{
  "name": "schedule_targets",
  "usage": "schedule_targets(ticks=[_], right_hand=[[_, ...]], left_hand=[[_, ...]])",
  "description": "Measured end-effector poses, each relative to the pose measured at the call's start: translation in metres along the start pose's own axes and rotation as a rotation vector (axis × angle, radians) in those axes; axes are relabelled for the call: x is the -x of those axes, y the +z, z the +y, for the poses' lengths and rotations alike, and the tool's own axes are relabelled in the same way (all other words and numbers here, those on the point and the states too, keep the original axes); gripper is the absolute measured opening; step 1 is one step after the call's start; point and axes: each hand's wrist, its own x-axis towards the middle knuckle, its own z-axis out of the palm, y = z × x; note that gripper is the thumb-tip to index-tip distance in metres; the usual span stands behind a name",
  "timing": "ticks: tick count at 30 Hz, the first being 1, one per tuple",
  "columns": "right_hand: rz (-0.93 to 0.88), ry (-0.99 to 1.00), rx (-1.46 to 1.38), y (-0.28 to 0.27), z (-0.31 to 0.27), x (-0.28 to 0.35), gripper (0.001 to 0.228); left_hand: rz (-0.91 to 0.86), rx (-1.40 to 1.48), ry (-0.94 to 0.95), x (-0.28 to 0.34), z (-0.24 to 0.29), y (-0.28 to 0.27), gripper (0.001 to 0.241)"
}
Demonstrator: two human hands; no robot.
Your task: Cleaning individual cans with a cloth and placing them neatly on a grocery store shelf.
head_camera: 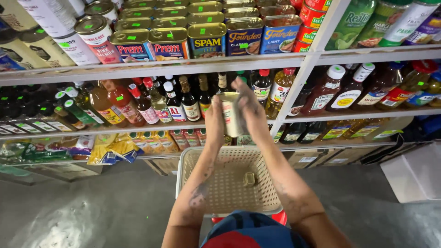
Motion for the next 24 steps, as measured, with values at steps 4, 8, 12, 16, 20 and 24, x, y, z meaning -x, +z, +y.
schedule_targets(ticks=[4,8,12,16,20,24], right_hand=[[0.25,0.573,-0.222,0.017,-0.021,0.01,0.1],[0.279,-0.218,0.212,0.046,0.039,0.054,0.055],[0.289,-0.241,0.019,0.023,0.082,0.019,0.046],[0.455,0.077,-0.017,0.017,-0.021,0.003,0.03],[0.277,0.104,-0.02,-0.014,-0.035,-0.009,0.023],[-0.198,0.043,0.545,-0.012,-0.011,-0.014,0.04]], left_hand=[[0.052,0.237,-0.149,0.016,0.067,0.013,0.08],[0.123,0.496,-0.315,0.053,0.121,0.028,0.099],[0.189,0.618,-0.568,0.036,0.102,0.027,0.118],[0.164,0.569,-0.315,0.015,0.053,0.004,0.1],[0.067,-0.125,0.117,0.033,0.041,-0.01,0.066],[0.065,-0.742,0.915,0.013,0.002,-0.025,0.08]])
